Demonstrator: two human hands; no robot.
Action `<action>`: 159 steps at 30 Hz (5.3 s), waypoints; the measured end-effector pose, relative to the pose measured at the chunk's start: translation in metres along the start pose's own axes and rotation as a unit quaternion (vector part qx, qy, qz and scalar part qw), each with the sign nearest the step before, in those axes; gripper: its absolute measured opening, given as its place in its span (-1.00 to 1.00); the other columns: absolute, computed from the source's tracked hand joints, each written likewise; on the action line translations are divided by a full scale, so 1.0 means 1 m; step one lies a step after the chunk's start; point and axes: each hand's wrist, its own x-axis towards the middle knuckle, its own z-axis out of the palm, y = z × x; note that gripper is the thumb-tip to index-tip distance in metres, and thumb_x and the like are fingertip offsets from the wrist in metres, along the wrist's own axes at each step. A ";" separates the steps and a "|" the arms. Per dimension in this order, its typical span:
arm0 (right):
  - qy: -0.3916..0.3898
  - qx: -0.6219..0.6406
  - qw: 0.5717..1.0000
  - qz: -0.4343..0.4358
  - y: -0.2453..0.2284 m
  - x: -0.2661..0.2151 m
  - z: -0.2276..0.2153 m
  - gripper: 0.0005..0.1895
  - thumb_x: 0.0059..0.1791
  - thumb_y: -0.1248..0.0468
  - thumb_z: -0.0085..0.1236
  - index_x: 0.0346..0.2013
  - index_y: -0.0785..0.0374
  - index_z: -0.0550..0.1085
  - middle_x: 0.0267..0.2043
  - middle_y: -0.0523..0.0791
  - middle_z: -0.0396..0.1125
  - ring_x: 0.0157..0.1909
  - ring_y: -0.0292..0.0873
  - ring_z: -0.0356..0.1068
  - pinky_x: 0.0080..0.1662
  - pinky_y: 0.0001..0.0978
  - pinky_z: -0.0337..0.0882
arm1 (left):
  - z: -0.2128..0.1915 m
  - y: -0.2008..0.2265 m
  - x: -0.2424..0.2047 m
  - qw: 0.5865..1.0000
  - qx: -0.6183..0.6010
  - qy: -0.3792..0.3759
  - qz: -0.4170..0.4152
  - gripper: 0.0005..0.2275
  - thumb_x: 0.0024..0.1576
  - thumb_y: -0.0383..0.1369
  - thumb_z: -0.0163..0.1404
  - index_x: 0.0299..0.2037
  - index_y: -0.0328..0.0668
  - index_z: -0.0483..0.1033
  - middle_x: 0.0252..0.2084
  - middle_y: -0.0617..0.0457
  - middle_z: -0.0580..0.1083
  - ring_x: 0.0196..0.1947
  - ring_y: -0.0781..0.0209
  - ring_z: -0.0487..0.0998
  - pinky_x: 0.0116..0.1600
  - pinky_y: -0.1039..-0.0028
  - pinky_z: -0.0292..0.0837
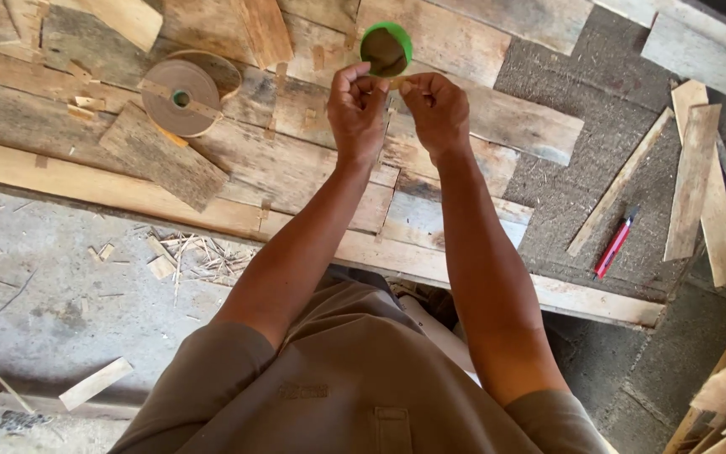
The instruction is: The person is fitting thin wood planks together to create a flat surface.
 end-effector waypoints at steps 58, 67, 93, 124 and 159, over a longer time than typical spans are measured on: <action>-0.200 -0.493 0.846 0.038 0.050 -0.050 -0.018 -0.84 0.10 0.15 0.08 -0.17 0.07 0.60 -0.12 -0.05 0.50 -0.06 0.03 0.49 0.00 -0.07 0.45 | -0.070 -0.023 -0.160 0.551 0.683 -0.378 0.294 -0.42 0.10 -0.31 0.00 0.34 -0.47 0.30 0.46 -0.29 0.15 0.04 -0.02 0.33 0.08 0.30 0.35; -0.207 -0.501 0.838 0.066 0.050 -0.049 -0.017 -0.82 0.13 0.14 0.06 -0.14 0.09 0.59 -0.12 -0.06 0.51 -0.12 0.00 0.52 -0.01 -0.08 0.47 | -0.066 -0.021 -0.155 0.547 0.683 -0.394 0.280 -0.39 0.20 -0.15 0.01 0.34 -0.50 0.28 0.42 -0.34 0.18 0.09 -0.06 0.32 0.08 0.27 0.33; -0.074 -0.331 0.937 0.082 0.112 -0.035 -0.032 -0.73 -0.09 0.22 0.47 -0.24 0.23 0.53 -0.21 -0.04 0.54 -0.19 -0.11 0.56 -0.11 -0.27 0.54 | -0.067 -0.014 -0.152 0.538 0.691 -0.367 0.314 -0.39 0.16 -0.10 0.07 0.29 -0.47 0.34 0.36 -0.27 0.25 0.07 0.01 0.33 0.08 0.32 0.32; -0.042 -0.400 0.903 0.152 0.074 -0.044 -0.017 -0.52 -0.21 -0.04 0.56 -0.38 0.19 0.48 -0.35 -0.10 0.49 -0.27 -0.09 0.50 -0.16 -0.21 0.46 | -0.066 -0.006 -0.152 0.548 0.679 -0.379 0.309 -0.36 0.12 -0.05 0.09 0.26 -0.48 0.35 0.34 -0.29 0.26 0.07 -0.02 0.34 0.09 0.28 0.31; -0.064 -0.377 0.924 -0.018 0.101 -0.084 -0.023 -0.33 -0.08 0.10 0.55 0.05 0.26 0.26 0.02 0.04 0.25 0.06 0.17 0.32 0.07 -0.02 0.40 | -0.087 0.003 -0.166 0.794 0.498 -0.289 0.195 -0.34 0.15 -0.56 -0.04 0.48 -0.40 -0.03 0.39 -0.24 0.31 0.24 -0.14 0.47 0.21 0.30 0.49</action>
